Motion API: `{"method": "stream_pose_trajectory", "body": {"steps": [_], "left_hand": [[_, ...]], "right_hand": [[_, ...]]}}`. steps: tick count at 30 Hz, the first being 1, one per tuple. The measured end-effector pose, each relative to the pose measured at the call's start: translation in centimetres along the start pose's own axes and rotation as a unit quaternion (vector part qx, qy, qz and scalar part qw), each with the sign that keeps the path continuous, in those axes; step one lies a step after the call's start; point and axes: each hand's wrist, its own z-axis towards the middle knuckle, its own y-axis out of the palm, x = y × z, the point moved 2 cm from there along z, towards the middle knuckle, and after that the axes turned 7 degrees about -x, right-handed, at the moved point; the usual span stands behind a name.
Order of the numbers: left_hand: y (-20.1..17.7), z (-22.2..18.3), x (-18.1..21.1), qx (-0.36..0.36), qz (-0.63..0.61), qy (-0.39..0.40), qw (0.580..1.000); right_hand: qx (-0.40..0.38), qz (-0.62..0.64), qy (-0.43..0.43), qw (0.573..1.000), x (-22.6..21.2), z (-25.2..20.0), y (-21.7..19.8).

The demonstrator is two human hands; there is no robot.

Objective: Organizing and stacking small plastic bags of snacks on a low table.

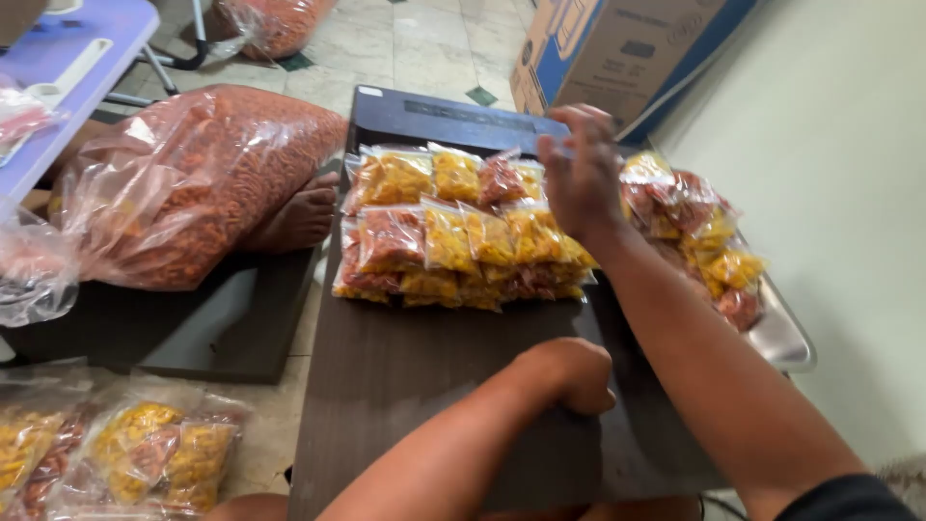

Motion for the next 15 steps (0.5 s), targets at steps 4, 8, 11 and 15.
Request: {"method": "stream_pose_trajectory", "body": {"steps": [4, 8, 11, 15], "left_hand": [[0.0, -0.8, 0.8, -0.03, 0.036, -0.027, 0.999], [2.0, 1.5, 0.3, -0.042, 0.109, -0.057, 0.992], [1.4, -1.0, 2.1, -0.033, 0.108, -0.061, 0.992], [5.3, -5.5, 0.8, 0.059, 0.113, -0.018, 0.992]], "right_hand": [[-0.179, -0.085, -0.049, 0.979, -2.7, -2.5, 0.7], [-0.182, -0.036, -0.061, 0.981, -4.7, -6.6, -6.1], [-0.035, 0.039, -0.07, 0.996, -7.2, -12.3, -14.7], [0.05, -0.009, 0.11, 0.993, -8.0, -27.1, -24.0]]}}
